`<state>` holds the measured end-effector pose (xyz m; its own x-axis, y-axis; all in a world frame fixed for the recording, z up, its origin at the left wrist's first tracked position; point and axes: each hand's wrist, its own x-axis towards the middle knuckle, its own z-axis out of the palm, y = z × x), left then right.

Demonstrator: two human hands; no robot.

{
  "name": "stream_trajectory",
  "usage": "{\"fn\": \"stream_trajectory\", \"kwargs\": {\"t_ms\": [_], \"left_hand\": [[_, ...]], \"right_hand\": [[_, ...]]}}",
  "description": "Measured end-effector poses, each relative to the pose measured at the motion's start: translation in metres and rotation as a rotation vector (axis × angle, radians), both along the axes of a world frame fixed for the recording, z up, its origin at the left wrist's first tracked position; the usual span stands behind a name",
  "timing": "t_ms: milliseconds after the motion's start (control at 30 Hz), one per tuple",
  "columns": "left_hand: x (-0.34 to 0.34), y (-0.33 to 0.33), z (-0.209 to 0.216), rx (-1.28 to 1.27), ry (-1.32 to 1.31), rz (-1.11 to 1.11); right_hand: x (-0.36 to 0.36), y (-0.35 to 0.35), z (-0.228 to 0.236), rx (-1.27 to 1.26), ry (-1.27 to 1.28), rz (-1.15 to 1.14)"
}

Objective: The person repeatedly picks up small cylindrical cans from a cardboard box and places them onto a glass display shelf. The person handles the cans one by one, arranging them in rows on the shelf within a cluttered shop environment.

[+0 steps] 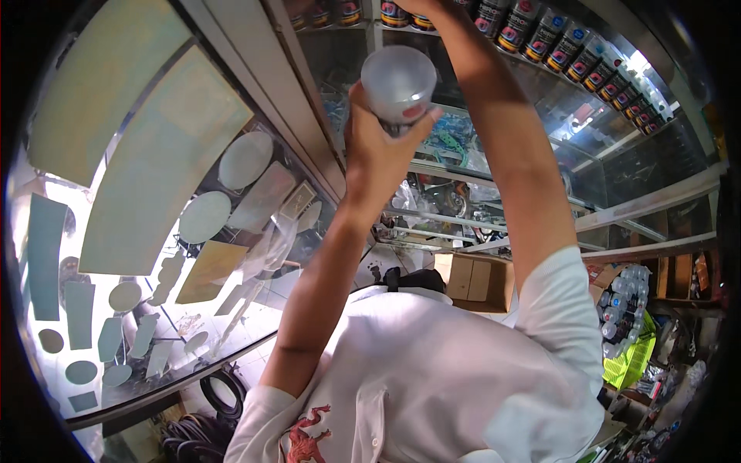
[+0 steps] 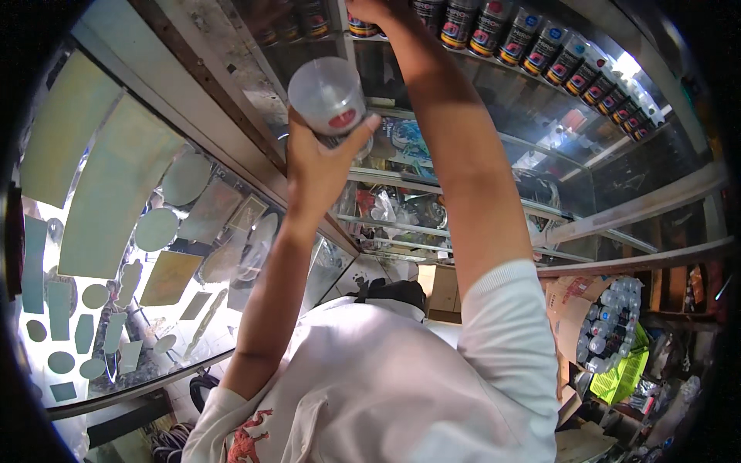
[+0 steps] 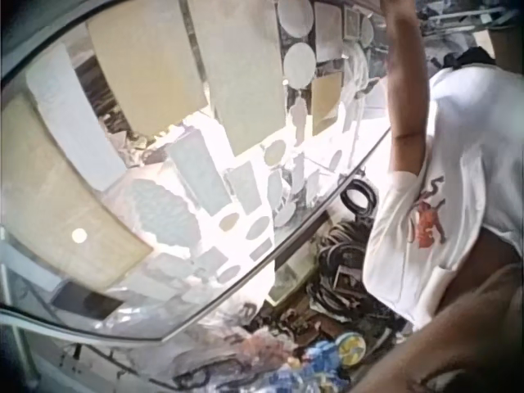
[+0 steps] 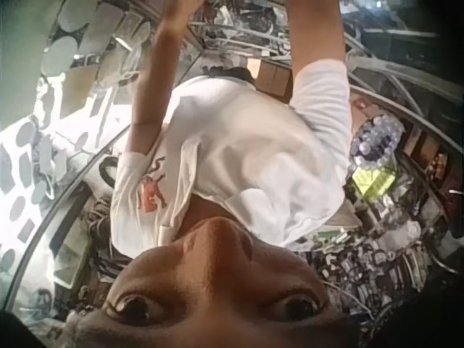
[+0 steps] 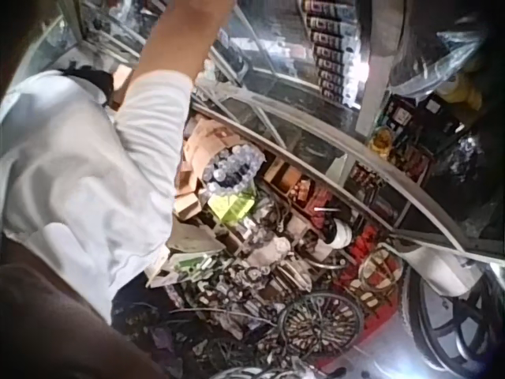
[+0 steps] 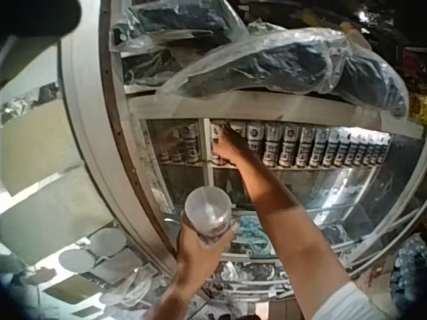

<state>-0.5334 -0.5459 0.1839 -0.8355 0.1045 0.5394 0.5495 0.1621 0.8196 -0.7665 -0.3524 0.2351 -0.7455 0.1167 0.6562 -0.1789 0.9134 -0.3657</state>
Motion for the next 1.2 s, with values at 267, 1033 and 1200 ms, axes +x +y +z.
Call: {"fn": "stream_trajectory", "kwargs": {"t_ms": [267, 1033, 1200], "left_hand": [[0.027, -0.021, 0.001, -0.053, -0.055, -0.001], [0.026, -0.021, -0.038, -0.066, -0.265, -0.078], [0.089, -0.006, -0.036, 0.075, -0.24, -0.217]], "right_hand": [[-0.078, 0.006, -0.022, 0.212, -0.108, -0.189], [0.316, 0.027, -0.031, -0.2, 0.073, -0.032], [0.436, 0.035, -0.017, -0.573, 0.181, -0.045]]}}
